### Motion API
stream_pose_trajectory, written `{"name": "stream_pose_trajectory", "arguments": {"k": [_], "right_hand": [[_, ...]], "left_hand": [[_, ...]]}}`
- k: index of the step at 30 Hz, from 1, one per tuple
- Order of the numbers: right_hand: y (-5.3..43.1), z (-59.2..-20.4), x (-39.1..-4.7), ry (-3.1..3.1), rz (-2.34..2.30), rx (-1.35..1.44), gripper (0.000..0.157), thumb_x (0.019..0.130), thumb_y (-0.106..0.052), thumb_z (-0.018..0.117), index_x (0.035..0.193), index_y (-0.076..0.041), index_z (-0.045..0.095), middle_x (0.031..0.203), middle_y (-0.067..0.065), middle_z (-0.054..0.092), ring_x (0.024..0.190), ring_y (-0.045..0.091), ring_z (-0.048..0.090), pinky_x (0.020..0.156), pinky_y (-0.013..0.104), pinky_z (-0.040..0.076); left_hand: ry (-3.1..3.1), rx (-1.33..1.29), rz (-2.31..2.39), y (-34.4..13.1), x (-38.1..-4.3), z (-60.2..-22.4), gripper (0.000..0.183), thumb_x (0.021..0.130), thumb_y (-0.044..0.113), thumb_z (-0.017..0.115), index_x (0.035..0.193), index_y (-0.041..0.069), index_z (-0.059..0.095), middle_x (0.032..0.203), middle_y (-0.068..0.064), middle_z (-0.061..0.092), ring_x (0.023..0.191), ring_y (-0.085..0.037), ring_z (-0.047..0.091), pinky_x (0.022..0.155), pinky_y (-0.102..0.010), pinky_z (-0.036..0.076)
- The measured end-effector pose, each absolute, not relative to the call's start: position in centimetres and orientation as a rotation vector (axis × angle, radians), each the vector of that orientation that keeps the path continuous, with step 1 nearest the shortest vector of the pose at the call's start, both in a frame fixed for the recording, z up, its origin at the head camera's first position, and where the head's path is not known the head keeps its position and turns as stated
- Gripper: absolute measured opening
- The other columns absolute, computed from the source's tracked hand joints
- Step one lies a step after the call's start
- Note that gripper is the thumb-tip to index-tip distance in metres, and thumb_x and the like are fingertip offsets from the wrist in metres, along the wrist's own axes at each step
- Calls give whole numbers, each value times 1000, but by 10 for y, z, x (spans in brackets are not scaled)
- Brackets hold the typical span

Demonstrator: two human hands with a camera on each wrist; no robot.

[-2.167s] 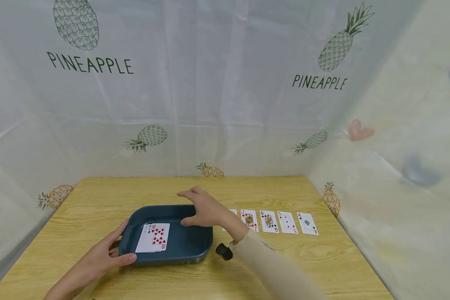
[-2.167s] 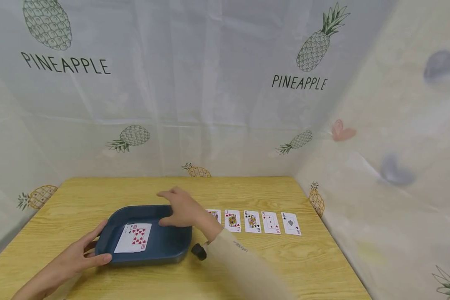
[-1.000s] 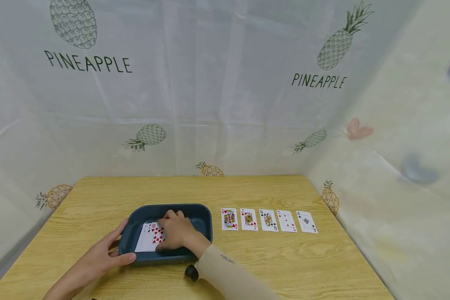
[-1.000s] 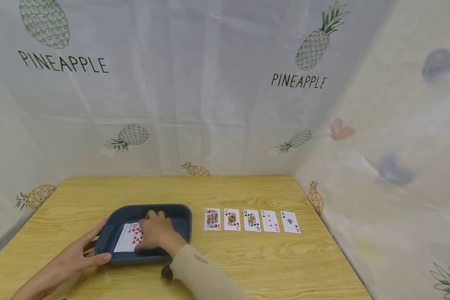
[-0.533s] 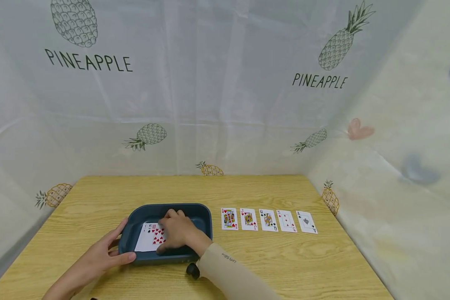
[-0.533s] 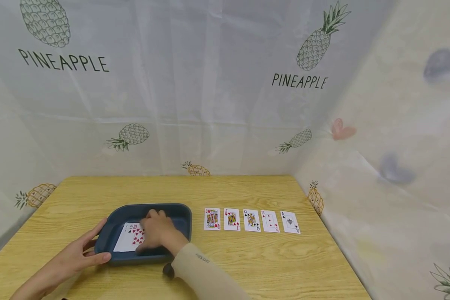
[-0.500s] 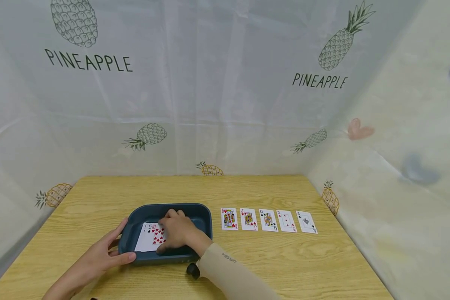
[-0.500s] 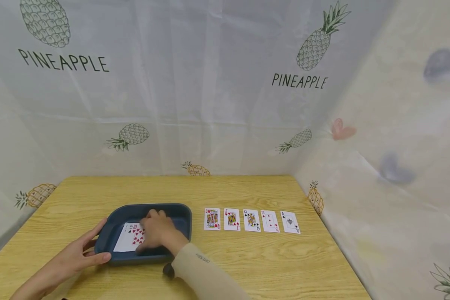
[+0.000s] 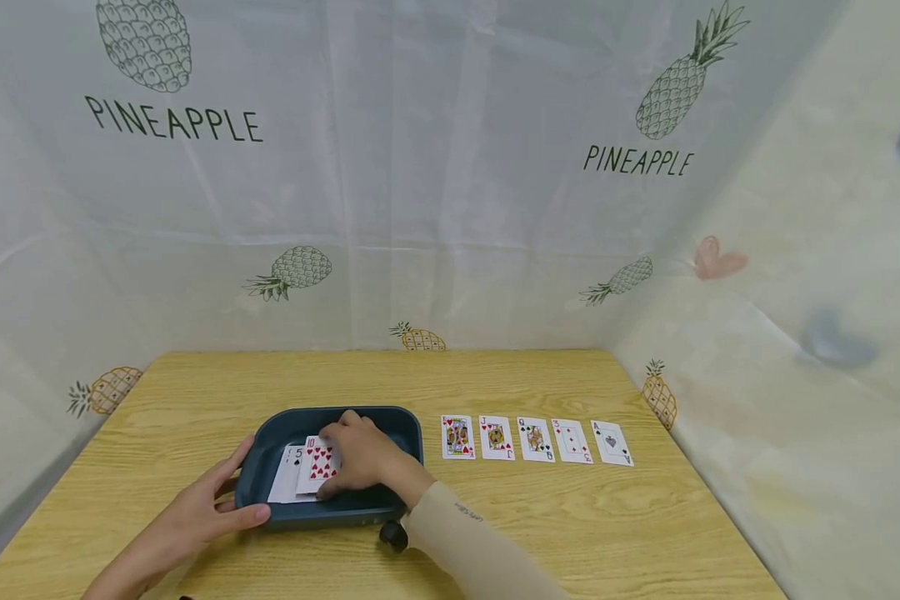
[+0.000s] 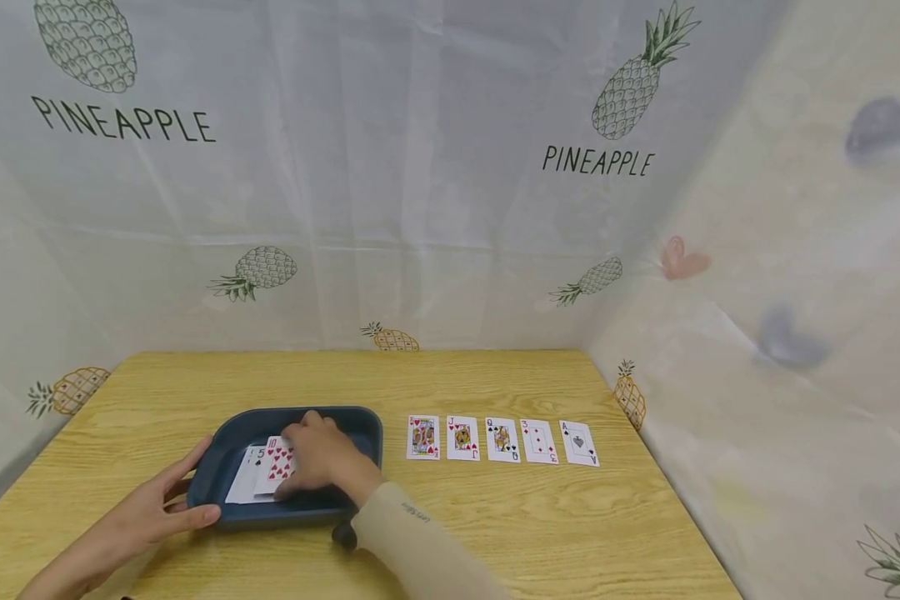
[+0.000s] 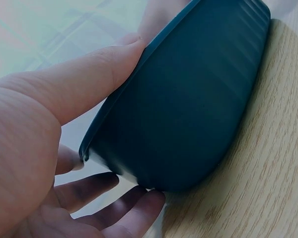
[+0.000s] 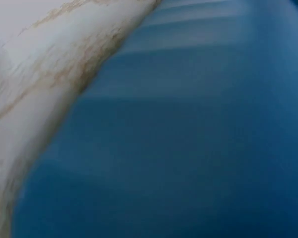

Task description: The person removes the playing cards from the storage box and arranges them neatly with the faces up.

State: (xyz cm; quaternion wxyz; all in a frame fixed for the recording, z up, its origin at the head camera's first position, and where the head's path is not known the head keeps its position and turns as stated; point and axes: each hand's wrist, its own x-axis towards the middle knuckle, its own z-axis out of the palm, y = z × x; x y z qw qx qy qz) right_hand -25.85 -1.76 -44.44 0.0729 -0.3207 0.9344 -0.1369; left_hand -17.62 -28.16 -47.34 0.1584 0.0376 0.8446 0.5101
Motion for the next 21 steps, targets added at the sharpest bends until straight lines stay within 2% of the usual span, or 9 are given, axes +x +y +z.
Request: {"name": "stream_pose_trajectory", "arguments": {"k": [4, 11, 21], "right_hand": [[-11, -440, -258, 2811, -450, -996, 81, 77, -48, 96, 146, -19, 64, 130, -3, 57, 106, 8, 52, 89, 19, 47], [7, -426, -259, 2793, -535, -1085, 82, 79, -44, 95, 149, -15, 62, 124, 2, 56, 91, 6, 49, 81, 17, 44], [57, -398, -252, 2785, -722, -1049, 85, 80, -38, 95, 152, -13, 58, 131, 1, 53, 99, 8, 54, 88, 20, 50]], "left_hand": [[2419, 95, 1443, -282, -177, -473, 111, 98, 34, 79, 172, 12, -1, 164, -39, 27, 133, -39, 59, 96, -31, 60], [2443, 79, 1413, -281, -178, -473, 112, 98, 37, 79, 172, 14, -1, 165, -39, 25, 135, -40, 57, 98, -35, 59], [2445, 61, 1414, -280, -179, -474, 114, 97, 37, 81, 172, 14, -2, 163, -41, 28, 128, -35, 64, 99, -38, 59]]}}
